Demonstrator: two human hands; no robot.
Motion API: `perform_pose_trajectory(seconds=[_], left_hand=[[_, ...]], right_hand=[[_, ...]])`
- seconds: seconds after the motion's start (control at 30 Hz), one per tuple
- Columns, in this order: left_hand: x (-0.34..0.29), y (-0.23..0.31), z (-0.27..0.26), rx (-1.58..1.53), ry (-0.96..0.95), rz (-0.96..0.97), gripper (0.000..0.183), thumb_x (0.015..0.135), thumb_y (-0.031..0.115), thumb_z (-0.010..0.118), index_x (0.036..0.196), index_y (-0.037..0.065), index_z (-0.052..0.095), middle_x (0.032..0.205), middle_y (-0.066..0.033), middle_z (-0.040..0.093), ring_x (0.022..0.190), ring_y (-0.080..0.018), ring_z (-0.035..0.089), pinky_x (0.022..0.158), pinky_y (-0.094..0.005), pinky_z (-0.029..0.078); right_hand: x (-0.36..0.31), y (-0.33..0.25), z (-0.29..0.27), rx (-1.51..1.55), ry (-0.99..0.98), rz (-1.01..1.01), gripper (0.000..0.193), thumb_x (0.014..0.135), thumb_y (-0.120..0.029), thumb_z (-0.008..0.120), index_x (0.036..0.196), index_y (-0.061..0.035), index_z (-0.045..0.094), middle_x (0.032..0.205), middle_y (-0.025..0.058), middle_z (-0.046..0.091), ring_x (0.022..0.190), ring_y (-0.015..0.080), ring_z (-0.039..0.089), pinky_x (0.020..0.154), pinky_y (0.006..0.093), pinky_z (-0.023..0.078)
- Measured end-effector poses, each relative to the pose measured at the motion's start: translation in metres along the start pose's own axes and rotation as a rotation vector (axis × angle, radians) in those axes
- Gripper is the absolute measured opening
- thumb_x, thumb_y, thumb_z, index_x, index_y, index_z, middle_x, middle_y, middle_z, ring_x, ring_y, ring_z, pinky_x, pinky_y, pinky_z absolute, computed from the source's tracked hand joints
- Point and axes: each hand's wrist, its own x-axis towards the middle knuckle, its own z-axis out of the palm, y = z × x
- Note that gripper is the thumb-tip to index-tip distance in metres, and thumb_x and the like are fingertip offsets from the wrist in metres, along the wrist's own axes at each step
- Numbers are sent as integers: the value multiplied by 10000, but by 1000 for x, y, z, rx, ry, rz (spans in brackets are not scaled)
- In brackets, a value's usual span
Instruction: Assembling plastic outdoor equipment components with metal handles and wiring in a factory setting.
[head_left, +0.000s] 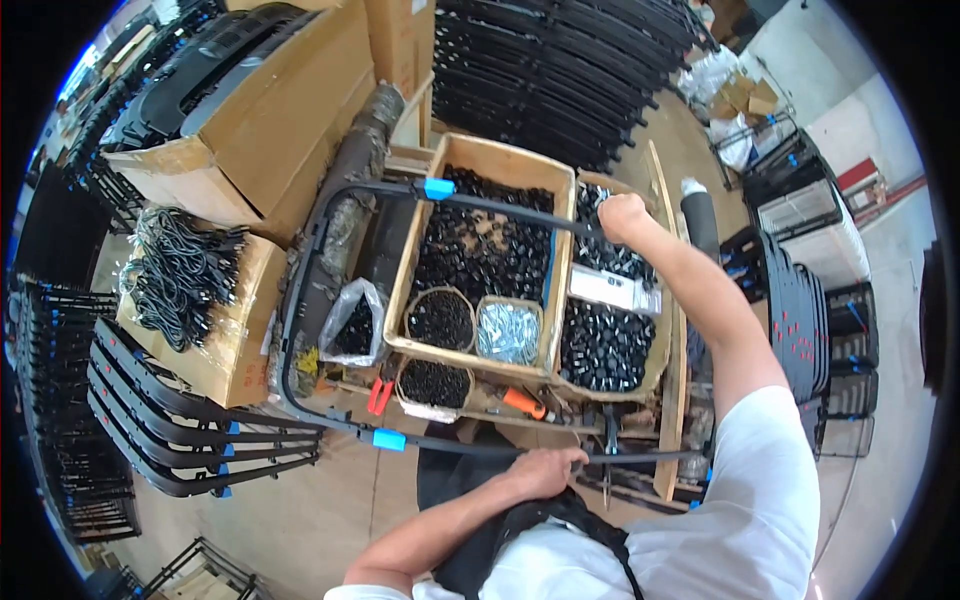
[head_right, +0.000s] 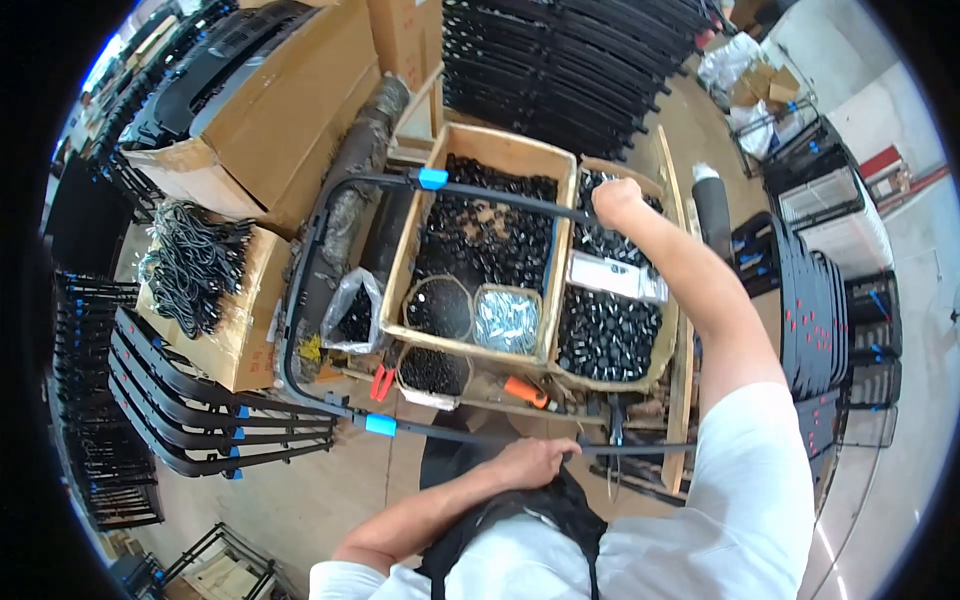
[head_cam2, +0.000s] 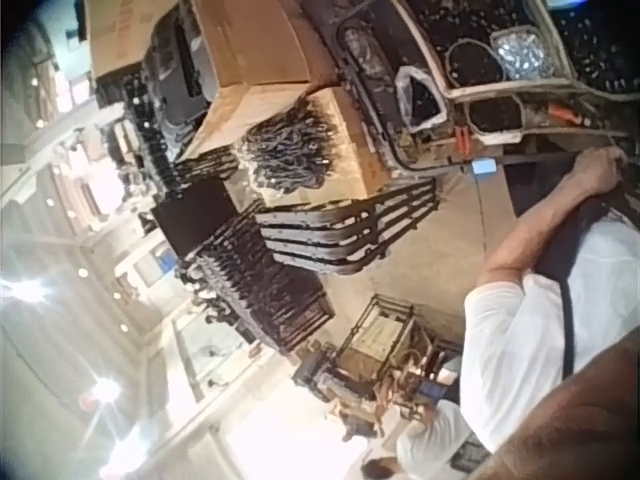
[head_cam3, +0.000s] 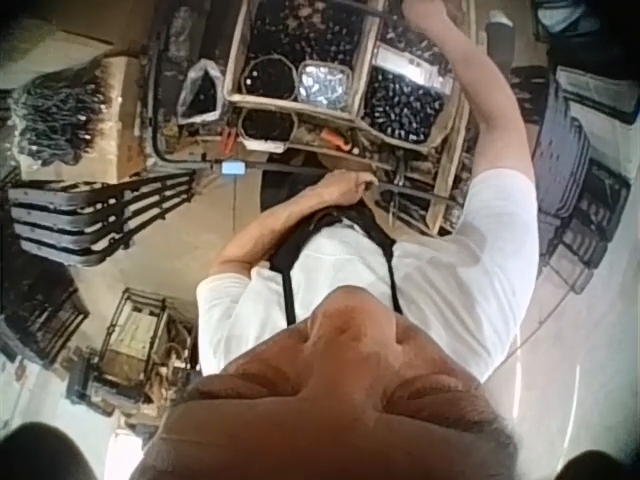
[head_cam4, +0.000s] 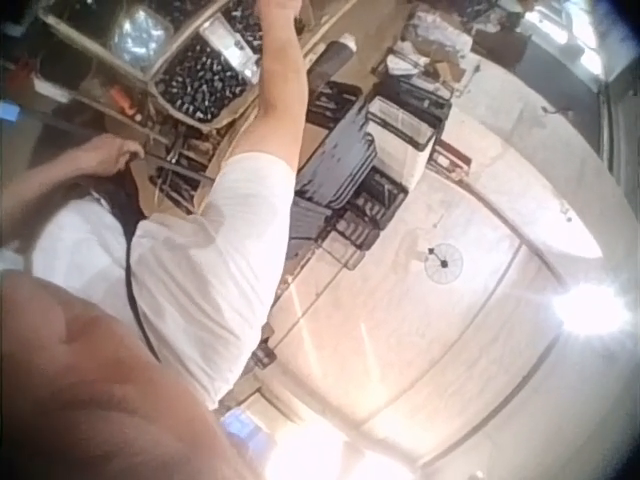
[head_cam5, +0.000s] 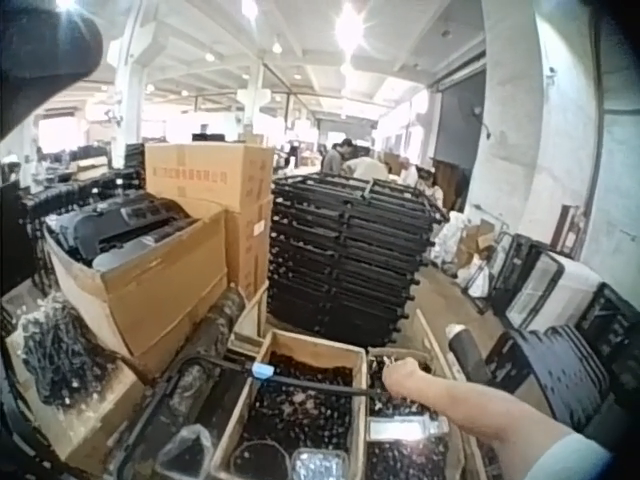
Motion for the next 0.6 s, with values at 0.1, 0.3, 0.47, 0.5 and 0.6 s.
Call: perform_pose_trajectory(seconds=[0.1, 0.3, 0.47, 0.5, 0.6], left_hand=[[11, -7, 8, -50, 69, 78, 321, 1039, 301, 514, 1283, 241, 713, 1143, -167, 765, 1088, -409, 710, 908, -550, 562], [12, -14, 13, 66, 144, 173, 356, 1041, 405, 581, 1324, 233, 711, 1188, -151, 751, 1099, -391, 707, 911, -525, 569], [2, -16, 21, -4, 195, 96, 458, 980, 279, 688, 1388, 135, 538, 1154, -227, 707, 1071, -460, 680, 920, -539, 547], [0, -18, 29, -12, 194, 89, 458, 980, 279, 688, 1388, 135, 538, 1154, -227, 707, 1071, -460, 680, 920, -539, 547], [11, -22, 19, -47, 284, 182, 394, 964, 238, 688, 1330, 139, 582, 1145, -224, 686, 1101, -445, 659, 940, -535, 531]], right_hand=[[3, 0, -11, -2, 9, -5, 215, 860, -189, 672, 999, -90, 803, 1071, 157, 795, 1023, 315, 777, 836, 452, 628], [5, -8, -5, -53, -12, -22, 225, 875, -186, 662, 1012, -89, 812, 1063, 158, 797, 1016, 313, 778, 862, 438, 629], [-3, -1, 8, 40, 182, 17, 215, 885, -193, 648, 1001, -123, 815, 1056, 132, 803, 977, 300, 787, 824, 431, 634], [6, 0, 13, -74, -13, -18, 218, 893, -200, 638, 994, -113, 810, 1050, 136, 802, 977, 303, 786, 823, 435, 633], [8, 9, 12, 22, 166, 80, 210, 883, -191, 673, 1012, -92, 807, 1070, 117, 805, 1025, 289, 780, 822, 427, 634]])
